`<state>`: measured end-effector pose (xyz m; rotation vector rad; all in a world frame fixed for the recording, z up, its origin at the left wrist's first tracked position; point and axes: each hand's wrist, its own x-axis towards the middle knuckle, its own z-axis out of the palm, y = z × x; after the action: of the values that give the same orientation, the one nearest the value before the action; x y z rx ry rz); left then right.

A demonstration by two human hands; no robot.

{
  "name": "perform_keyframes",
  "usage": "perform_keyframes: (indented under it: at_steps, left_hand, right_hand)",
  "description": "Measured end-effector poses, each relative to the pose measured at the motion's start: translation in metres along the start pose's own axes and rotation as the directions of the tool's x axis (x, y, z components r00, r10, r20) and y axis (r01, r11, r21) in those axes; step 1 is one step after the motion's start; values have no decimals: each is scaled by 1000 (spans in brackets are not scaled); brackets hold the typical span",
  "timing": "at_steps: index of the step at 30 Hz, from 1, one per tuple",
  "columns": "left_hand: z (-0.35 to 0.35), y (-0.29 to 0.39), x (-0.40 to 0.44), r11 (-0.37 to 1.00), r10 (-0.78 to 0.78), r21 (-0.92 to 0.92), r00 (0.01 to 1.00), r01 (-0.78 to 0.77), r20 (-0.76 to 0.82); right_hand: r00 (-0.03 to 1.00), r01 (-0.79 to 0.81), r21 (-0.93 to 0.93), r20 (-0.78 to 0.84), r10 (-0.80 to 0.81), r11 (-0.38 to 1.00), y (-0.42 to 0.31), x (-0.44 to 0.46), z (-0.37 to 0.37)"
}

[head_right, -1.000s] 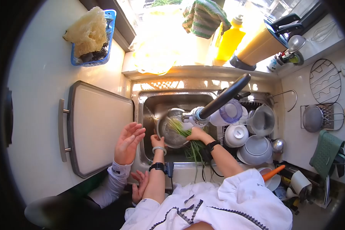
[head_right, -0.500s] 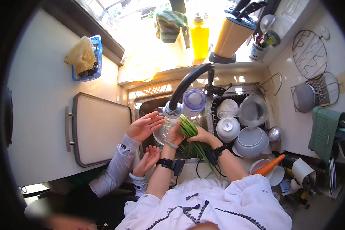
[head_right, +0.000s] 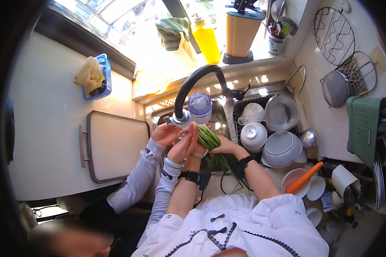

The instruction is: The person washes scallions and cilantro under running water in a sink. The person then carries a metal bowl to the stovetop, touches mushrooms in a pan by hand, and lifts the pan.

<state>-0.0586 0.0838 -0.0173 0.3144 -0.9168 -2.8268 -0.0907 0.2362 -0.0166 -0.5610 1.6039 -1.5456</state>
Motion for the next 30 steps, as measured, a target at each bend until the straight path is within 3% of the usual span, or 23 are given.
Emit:
perform_keyframes:
  at_steps: [3,8,10,14,18,19,21,22,23,24,25,26,27,29,30]
  left_hand:
    - [-2,2,2,999,-48,1,999,48,12]
    - [-3,-1,1,967,-246,-70,969,245,-8]
    - [-1,7,2,895,-380,-263,925,361,-23]
    - [8,16,-4,936,-337,-169,924,309,-181]
    - [-27,13,0,945,-326,-71,935,319,-139]
    - [-31,11,1,945,-326,-75,935,318,-143]
    - [-32,8,0,967,-182,-226,940,117,-290]
    - [-27,12,-5,938,-273,-258,952,231,-138]
    - [-26,14,-5,936,-276,-265,951,232,-140]
    - [-29,13,-5,949,-270,-232,932,214,-243]
    - [-28,14,-5,959,-260,-197,903,202,-343]
    - [-29,17,-6,958,-269,-179,915,223,-300]
    - [-26,18,-6,956,-275,-182,913,228,-300]
    - [-20,21,-3,974,-215,-127,935,185,-282]
    - [-15,23,-2,974,-217,-128,935,187,-282]
  right_hand:
    - [999,13,14,-30,-12,1000,3,2,-1]
    - [996,-22,-24,82,24,999,-6,-1,-2]
    - [992,20,-58,123,-13,998,-2,1,-5]
    - [970,4,-84,244,17,996,1,7,-4]
    - [971,-30,-74,236,47,997,0,12,1]
    - [988,51,-133,154,-31,990,-2,11,1]
    - [991,119,-195,79,-105,974,-6,10,-1]
    - [982,184,-154,67,-176,971,-10,12,-7]
    - [968,249,-116,49,-245,962,-14,13,-14]
    - [970,242,-117,47,-238,963,-19,16,-19]
    - [962,238,-152,-102,-254,959,-25,19,-22]
    - [930,229,-187,-247,-271,955,-32,21,-24]
    - [931,223,-187,-250,-266,957,-43,21,-27]
    - [969,218,-459,-6,-249,861,-64,24,-29]
    - [912,327,-424,-92,-400,844,-61,28,-18]
